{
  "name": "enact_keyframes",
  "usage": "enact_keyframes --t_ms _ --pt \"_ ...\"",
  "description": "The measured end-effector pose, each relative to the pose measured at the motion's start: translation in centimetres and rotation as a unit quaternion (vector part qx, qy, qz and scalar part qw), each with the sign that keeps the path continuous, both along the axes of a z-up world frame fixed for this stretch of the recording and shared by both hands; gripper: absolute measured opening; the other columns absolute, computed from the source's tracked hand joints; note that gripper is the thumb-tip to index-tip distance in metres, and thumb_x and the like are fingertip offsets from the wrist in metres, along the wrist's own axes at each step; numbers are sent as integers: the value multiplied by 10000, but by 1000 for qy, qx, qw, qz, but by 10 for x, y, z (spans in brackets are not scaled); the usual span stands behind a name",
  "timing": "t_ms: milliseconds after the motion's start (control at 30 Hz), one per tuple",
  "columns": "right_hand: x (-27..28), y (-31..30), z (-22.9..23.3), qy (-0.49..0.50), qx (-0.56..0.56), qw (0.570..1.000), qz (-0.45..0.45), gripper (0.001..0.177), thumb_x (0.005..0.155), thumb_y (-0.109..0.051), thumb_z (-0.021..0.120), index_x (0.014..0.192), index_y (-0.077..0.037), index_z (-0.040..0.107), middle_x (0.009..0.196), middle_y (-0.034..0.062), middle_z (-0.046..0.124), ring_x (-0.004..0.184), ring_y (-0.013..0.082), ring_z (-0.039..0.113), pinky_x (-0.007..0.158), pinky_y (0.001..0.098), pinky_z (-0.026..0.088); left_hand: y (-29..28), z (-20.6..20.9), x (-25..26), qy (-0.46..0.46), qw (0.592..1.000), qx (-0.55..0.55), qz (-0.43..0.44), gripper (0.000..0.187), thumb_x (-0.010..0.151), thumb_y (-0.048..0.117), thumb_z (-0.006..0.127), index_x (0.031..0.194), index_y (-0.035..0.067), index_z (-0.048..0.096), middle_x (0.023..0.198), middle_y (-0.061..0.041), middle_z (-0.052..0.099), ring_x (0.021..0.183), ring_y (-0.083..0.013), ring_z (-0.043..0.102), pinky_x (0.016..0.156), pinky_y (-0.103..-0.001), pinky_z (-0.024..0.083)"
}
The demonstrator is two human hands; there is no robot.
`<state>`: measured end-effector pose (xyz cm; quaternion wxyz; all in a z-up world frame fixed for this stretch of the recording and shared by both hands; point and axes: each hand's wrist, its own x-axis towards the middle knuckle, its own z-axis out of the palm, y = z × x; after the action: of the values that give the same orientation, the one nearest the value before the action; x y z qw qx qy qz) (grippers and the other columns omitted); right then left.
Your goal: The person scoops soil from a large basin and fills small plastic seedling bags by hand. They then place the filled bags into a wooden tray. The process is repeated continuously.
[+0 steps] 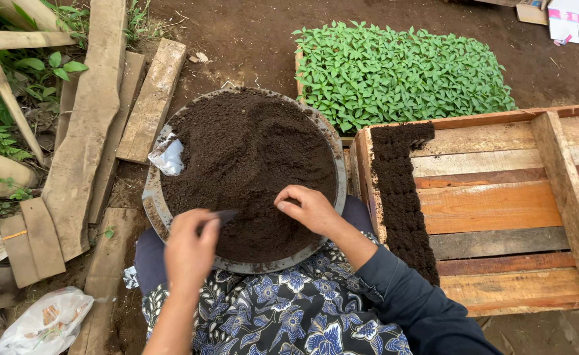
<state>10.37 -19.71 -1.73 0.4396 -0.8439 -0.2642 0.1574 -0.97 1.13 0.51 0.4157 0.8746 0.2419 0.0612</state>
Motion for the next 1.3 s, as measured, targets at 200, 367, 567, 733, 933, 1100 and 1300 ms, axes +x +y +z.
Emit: enact_keyframes --t_ms 200,367,567,733,933,1100,1300 --pt "4 -3 1 56 -128 989 -41 209 855 -248 469 1010 -186 595 1023 -9 546 785 135 532 687 308 407 98 -58 -73 287 936 84 186 404 793 375 624 1120 153 540 1171 -121 484 1006 -297 530 758 -472 449" --pt "-15 8 -17 -122 -31 992 -31 189 860 -176 452 952 -109 603 1014 62 584 939 203 555 820 362 435 115 -104 -73 180 956 105 207 392 817 276 567 1194 177 520 1188 -106 490 1065 -301 484 773 -492 431" --pt "-61 38 -20 -89 71 958 264 391 901 -364 321 1151 -125 503 1216 148 477 1155 324 417 964 453 321 96 -89 14 -173 952 218 125 233 793 139 688 1018 108 634 949 -97 606 939 -282 577 848 -373 430" --pt "-43 65 -19 -53 -22 919 390 650 896 -557 112 1363 -126 250 1400 209 254 1271 351 260 1007 490 283 83 -58 80 -202 955 198 85 356 737 134 744 1047 43 592 1033 -143 580 1033 -294 521 914 -401 371" --pt "7 57 -62 -51 -52 964 255 612 876 -517 270 1383 -175 245 1354 139 378 1107 366 478 926 488 397 98 -81 113 -190 951 224 95 361 643 133 811 854 83 523 848 -54 474 809 -245 522 724 -333 442" --pt "27 39 -57 -34 114 992 31 385 857 -241 526 1148 10 531 1135 204 566 1098 341 506 940 438 395 106 -101 120 -232 931 268 87 240 737 171 746 755 121 512 747 -11 467 737 -204 527 696 -292 442" --pt "-30 5 -46 153 139 972 113 224 851 -185 500 963 -41 630 860 101 653 818 200 630 776 355 500 92 -54 109 -243 935 247 74 34 882 39 577 901 45 605 852 -88 480 775 -240 516 682 -327 459"
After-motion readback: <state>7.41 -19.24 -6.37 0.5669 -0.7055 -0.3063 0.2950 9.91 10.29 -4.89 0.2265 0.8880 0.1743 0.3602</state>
